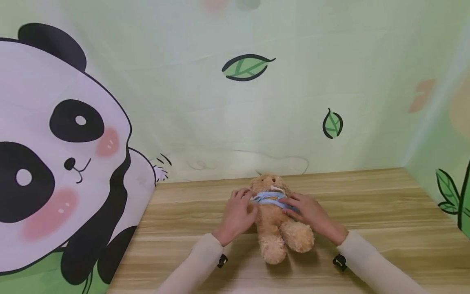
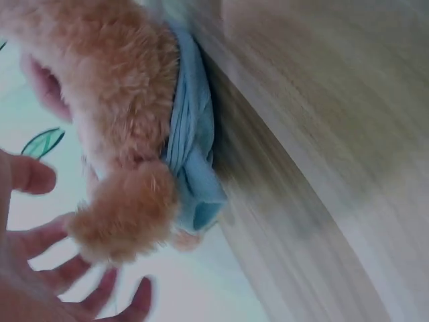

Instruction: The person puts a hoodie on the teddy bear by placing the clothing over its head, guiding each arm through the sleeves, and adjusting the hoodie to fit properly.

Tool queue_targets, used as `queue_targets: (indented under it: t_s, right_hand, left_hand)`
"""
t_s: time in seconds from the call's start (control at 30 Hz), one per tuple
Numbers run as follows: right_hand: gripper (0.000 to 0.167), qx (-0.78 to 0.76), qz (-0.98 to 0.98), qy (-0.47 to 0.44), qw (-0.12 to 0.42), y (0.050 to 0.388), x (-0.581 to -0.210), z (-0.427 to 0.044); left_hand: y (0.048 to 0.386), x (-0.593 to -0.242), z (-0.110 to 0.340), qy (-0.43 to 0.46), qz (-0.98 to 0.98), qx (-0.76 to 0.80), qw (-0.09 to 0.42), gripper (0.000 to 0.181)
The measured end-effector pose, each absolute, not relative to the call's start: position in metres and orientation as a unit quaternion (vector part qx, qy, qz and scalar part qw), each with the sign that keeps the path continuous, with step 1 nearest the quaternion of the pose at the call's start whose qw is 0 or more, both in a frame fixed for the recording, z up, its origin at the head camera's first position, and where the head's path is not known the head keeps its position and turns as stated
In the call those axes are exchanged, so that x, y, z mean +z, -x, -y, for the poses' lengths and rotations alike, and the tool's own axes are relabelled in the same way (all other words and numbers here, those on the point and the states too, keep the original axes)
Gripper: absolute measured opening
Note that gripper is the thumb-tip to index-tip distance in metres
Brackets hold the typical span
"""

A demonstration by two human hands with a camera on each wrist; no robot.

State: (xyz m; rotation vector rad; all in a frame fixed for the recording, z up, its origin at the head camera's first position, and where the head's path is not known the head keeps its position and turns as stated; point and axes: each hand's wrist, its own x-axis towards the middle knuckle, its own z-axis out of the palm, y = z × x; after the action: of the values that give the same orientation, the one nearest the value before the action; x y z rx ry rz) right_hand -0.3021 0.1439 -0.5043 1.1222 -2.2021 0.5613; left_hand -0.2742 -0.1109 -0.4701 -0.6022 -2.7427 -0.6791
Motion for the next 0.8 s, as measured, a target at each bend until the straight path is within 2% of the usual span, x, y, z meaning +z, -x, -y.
queue_targets:
  t_s: [0.17,0.5,0.7,0.8]
  right_hand:
    - [0.022,0.206,0.828,-0.412,0.319,0.299,-0.506,-0.141]
    - [0.014,0.212,0.845,-0.387,0.303,0.289,-0.494,-0.132]
    - [0.03,0.187,0.867,-0.393,0.243,0.291,-0.485,-0.128]
    - [0.031,0.175,0.879,-0.39,0.21,0.293,-0.482,-0.126]
  left_hand:
    - [0.27,-0.471,0.125,0.187,0.943,-0.268,0.067,0.041]
    - [0.272,-0.479,0.137,0.201,0.933,-0.293,0.051,0.035]
    - [0.276,-0.488,0.144,0.209,0.911,-0.355,0.028,0.033]
    - [0.277,-0.49,0.153,0.202,0.885,-0.418,-0.022,0.038]
